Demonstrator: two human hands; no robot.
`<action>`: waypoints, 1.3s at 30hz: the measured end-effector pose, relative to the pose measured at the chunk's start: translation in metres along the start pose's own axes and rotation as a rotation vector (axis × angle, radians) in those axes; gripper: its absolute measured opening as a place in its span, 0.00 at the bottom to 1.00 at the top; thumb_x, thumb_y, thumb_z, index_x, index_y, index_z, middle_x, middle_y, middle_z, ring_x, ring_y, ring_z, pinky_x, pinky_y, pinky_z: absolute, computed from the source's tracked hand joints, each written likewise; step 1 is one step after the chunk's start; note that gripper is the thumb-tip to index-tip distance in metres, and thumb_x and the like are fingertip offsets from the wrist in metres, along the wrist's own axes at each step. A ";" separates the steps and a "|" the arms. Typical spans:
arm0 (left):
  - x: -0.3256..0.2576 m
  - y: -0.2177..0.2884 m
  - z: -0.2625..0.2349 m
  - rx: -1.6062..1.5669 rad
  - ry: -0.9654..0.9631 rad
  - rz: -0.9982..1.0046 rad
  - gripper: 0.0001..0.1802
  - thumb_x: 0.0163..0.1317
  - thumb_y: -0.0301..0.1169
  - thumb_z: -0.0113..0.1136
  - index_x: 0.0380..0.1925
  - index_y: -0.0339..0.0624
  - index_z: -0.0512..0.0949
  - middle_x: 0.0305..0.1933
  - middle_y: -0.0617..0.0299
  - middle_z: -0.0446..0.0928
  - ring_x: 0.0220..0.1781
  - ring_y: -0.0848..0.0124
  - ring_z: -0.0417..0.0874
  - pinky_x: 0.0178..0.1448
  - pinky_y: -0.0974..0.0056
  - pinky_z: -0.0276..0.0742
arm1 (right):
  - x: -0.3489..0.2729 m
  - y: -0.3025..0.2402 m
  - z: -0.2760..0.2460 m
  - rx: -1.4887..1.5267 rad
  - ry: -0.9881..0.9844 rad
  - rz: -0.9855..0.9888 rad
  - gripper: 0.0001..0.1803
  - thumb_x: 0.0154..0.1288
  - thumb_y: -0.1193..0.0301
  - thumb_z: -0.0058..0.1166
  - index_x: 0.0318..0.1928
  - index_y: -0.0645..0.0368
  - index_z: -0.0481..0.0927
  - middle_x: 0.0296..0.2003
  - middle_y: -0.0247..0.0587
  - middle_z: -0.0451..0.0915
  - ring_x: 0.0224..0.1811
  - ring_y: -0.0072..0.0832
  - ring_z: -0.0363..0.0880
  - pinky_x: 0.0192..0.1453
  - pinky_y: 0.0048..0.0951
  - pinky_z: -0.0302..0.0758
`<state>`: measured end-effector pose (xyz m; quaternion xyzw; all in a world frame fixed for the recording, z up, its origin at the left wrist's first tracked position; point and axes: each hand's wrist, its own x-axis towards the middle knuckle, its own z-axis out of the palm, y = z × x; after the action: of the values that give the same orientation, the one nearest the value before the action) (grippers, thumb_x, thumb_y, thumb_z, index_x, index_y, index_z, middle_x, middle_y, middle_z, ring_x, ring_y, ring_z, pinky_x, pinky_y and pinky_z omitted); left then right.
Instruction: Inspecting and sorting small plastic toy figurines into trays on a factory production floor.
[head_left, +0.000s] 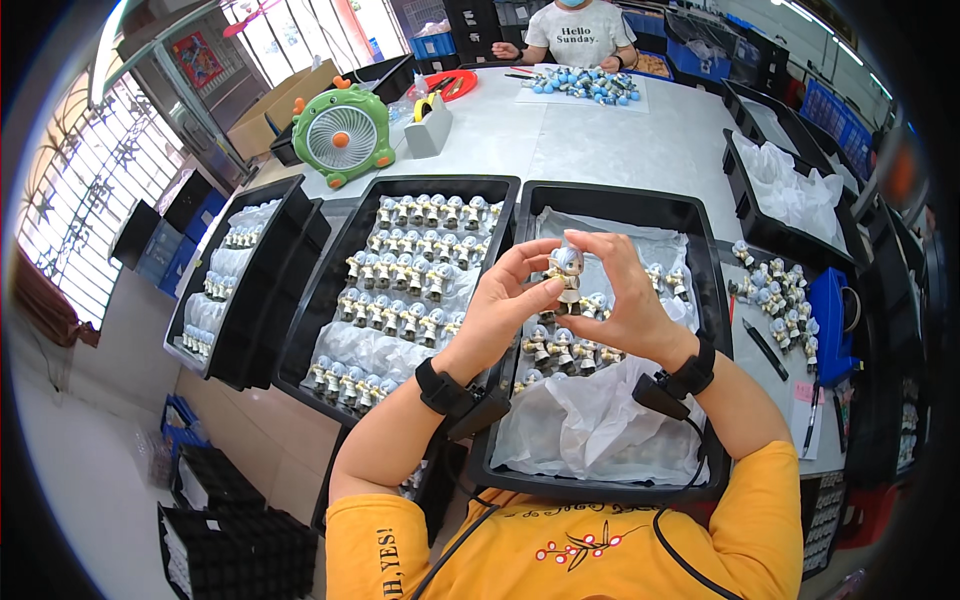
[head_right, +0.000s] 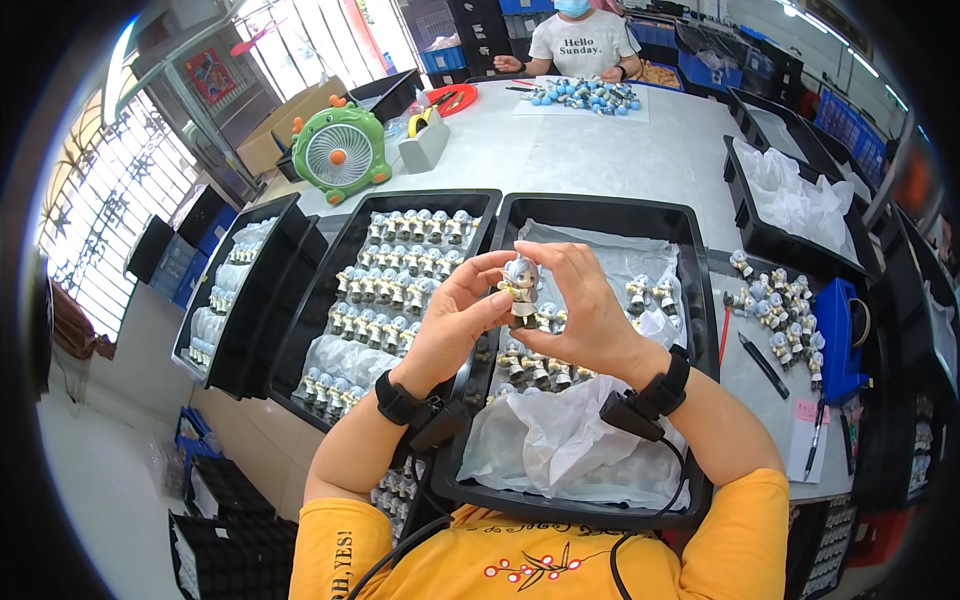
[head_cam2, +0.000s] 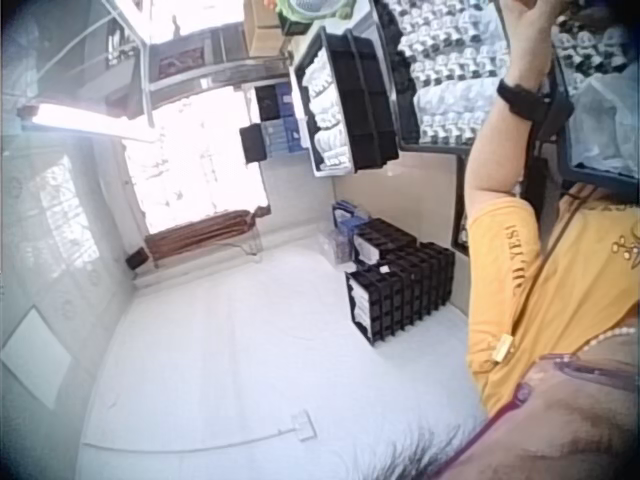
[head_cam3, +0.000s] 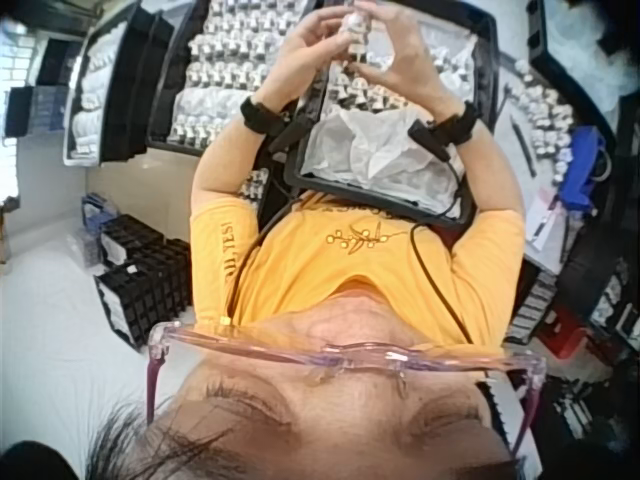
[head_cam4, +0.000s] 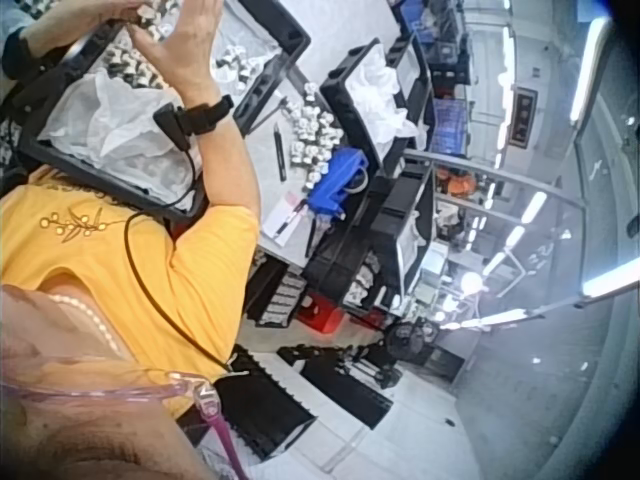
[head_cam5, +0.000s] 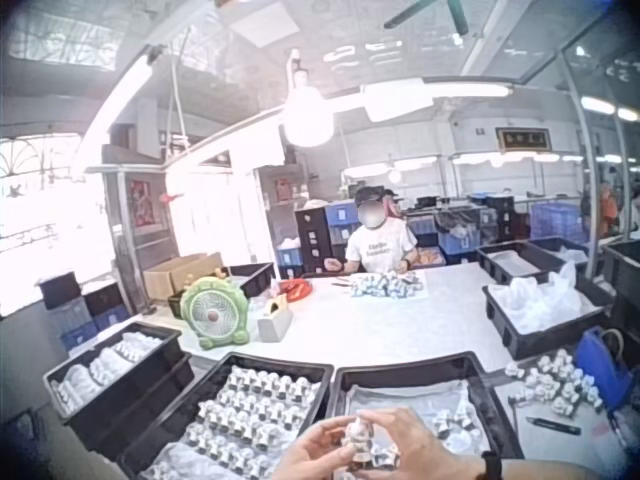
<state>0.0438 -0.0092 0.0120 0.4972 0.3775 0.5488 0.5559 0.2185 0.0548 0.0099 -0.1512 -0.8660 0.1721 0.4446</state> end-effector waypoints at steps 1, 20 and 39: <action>0.000 0.000 0.000 0.001 -0.001 -0.001 0.25 0.61 0.29 0.55 0.58 0.43 0.65 0.48 0.64 0.71 0.48 0.77 0.73 0.51 0.68 0.73 | 0.000 -0.001 -0.001 0.004 -0.003 -0.001 0.42 0.38 0.72 0.68 0.58 0.58 0.64 0.49 0.45 0.70 0.52 0.42 0.67 0.56 0.38 0.65; 0.002 -0.010 -0.001 -0.291 -0.144 -0.120 0.22 0.69 0.39 0.44 0.58 0.38 0.64 0.53 0.56 0.71 0.48 0.64 0.78 0.51 0.61 0.77 | -0.004 -0.004 0.005 0.097 0.063 -0.055 0.48 0.37 0.72 0.72 0.62 0.55 0.60 0.50 0.44 0.67 0.50 0.37 0.69 0.50 0.31 0.72; 0.005 -0.006 -0.004 -0.488 -0.305 -0.131 0.24 0.70 0.39 0.40 0.61 0.36 0.59 0.59 0.53 0.67 0.52 0.60 0.76 0.49 0.62 0.78 | -0.001 -0.004 0.002 0.154 0.063 -0.033 0.53 0.35 0.70 0.74 0.64 0.54 0.58 0.50 0.41 0.71 0.53 0.33 0.67 0.50 0.28 0.75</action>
<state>0.0417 -0.0035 0.0061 0.4002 0.1778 0.5053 0.7435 0.2166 0.0501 0.0098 -0.1077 -0.8382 0.2261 0.4845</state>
